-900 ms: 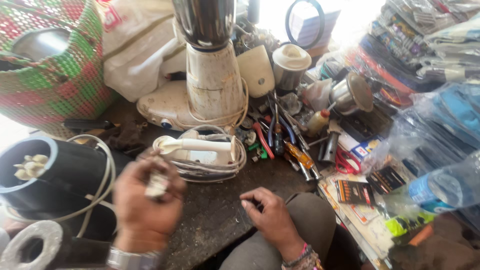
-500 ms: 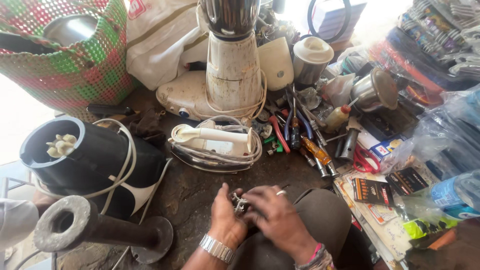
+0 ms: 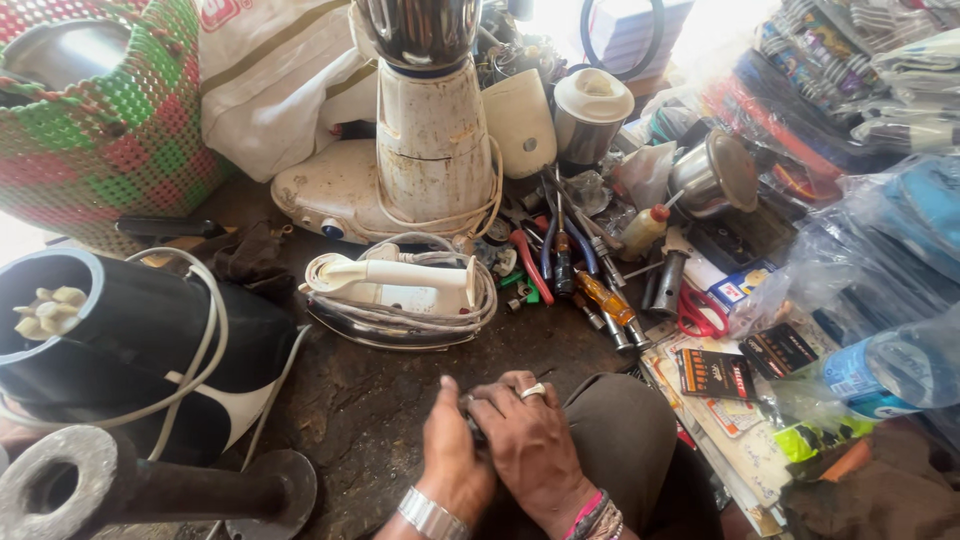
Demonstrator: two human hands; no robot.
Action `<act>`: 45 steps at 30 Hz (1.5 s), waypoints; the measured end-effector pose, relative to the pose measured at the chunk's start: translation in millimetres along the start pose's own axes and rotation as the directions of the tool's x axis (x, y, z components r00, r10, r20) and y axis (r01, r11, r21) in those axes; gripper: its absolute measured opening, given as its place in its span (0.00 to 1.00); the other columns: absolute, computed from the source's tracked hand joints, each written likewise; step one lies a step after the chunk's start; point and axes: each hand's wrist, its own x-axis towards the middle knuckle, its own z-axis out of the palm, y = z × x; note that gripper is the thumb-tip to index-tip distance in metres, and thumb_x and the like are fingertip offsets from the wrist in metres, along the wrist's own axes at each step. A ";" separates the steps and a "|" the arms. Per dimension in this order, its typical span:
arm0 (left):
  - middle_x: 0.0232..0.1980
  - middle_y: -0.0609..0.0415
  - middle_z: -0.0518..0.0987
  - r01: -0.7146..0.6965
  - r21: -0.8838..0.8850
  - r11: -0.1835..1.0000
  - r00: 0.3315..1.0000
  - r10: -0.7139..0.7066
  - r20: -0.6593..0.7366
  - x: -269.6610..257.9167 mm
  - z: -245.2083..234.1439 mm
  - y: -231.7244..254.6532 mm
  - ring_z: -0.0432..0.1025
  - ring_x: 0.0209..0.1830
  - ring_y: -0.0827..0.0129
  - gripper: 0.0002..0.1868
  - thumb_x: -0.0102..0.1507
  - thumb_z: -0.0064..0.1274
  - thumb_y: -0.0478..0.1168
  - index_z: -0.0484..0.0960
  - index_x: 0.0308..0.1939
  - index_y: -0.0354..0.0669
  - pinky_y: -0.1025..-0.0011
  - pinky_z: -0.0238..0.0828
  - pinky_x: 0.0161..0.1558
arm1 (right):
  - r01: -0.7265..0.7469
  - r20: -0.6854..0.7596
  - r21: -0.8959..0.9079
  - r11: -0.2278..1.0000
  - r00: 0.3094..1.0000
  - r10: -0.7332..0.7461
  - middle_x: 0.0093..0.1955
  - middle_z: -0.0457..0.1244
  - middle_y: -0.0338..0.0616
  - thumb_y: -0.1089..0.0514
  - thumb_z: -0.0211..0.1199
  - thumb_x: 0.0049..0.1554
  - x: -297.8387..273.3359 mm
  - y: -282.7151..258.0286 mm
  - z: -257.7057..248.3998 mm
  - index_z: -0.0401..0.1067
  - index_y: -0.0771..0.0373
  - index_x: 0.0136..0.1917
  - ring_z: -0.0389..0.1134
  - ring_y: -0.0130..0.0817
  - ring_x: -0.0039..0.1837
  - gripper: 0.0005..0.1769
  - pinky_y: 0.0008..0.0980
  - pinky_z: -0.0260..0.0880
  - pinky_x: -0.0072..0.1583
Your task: The person repairs electrical appliances by hand, using a screwdriver to disassemble a switch and working on a heating element for an iron.
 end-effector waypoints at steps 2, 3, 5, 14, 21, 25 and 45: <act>0.41 0.45 0.78 0.030 -0.024 0.999 0.999 -0.031 -0.032 -0.1 7.0 12.5 0.74 0.41 0.60 0.26 0.72 0.35 0.56 0.75 0.45 0.35 0.61 0.74 0.50 | -0.016 0.051 0.099 0.995 0.999 0.011 0.60 0.69 0.40 0.62 0.61 0.54 0.7 2.5 0.9 0.76 0.60 0.58 0.63 0.41 0.65 0.17 0.41 0.58 0.62; 0.41 0.45 0.77 0.043 -0.037 0.998 0.998 -0.045 -0.048 0.6 6.4 17.7 0.74 0.42 0.61 0.26 0.73 0.34 0.55 0.75 0.46 0.34 0.62 0.75 0.50 | -0.024 0.077 0.150 0.988 0.997 0.012 0.62 0.69 0.39 0.62 0.62 0.54 1.2 3.9 2.0 0.76 0.60 0.60 0.62 0.40 0.67 0.19 0.41 0.56 0.63; 0.41 0.46 0.77 0.032 -0.038 0.999 0.999 -0.031 0.030 5.6 3.2 22.8 0.73 0.41 0.61 0.25 0.73 0.35 0.55 0.75 0.45 0.35 0.63 0.72 0.47 | 0.007 0.083 0.152 0.988 0.996 -0.020 0.62 0.69 0.40 0.60 0.63 0.55 2.9 6.5 5.6 0.75 0.61 0.64 0.60 0.42 0.69 0.22 0.43 0.53 0.65; 0.44 0.45 0.80 -0.008 0.127 0.992 0.990 -0.010 0.139 -3.4 -1.3 6.3 0.73 0.46 0.62 0.25 0.71 0.39 0.54 0.77 0.43 0.33 0.61 0.73 0.52 | -0.166 0.152 0.044 0.985 0.976 0.157 0.52 0.71 0.37 0.56 0.65 0.56 4.0 5.7 2.9 0.79 0.57 0.52 0.66 0.38 0.60 0.11 0.43 0.60 0.59; 0.53 0.38 0.77 0.042 0.167 0.985 0.954 -0.089 0.285 -9.0 -5.8 25.2 0.74 0.52 0.57 0.39 0.69 0.30 0.62 0.71 0.60 0.24 0.59 0.73 0.57 | -0.652 0.362 0.688 0.318 0.689 0.628 0.44 0.75 0.39 0.61 0.66 0.55 6.5 34.4 12.3 0.81 0.61 0.51 0.74 0.28 0.44 0.10 0.29 0.75 0.46; 0.64 0.30 0.74 0.017 0.119 0.993 0.956 -0.051 0.288 -12.1 -3.0 37.7 0.73 0.61 0.52 0.43 0.69 0.29 0.63 0.62 0.68 0.21 0.58 0.71 0.61 | -0.537 0.258 0.777 0.330 0.749 0.611 0.43 0.72 0.41 0.64 0.68 0.56 7.9 35.9 15.8 0.81 0.64 0.53 0.70 0.24 0.43 0.11 0.24 0.72 0.46; 0.69 0.25 0.70 0.038 0.417 0.908 0.857 -0.244 0.454 -31.6 -0.8 85.2 0.77 0.59 0.52 0.42 0.66 0.42 0.55 0.55 0.75 0.28 0.56 0.72 0.62 | -0.301 0.020 0.645 0.703 0.926 0.378 0.50 0.72 0.41 0.69 0.64 0.54 1.9 17.0 1.3 0.78 0.62 0.56 0.75 0.30 0.50 0.17 0.29 0.76 0.50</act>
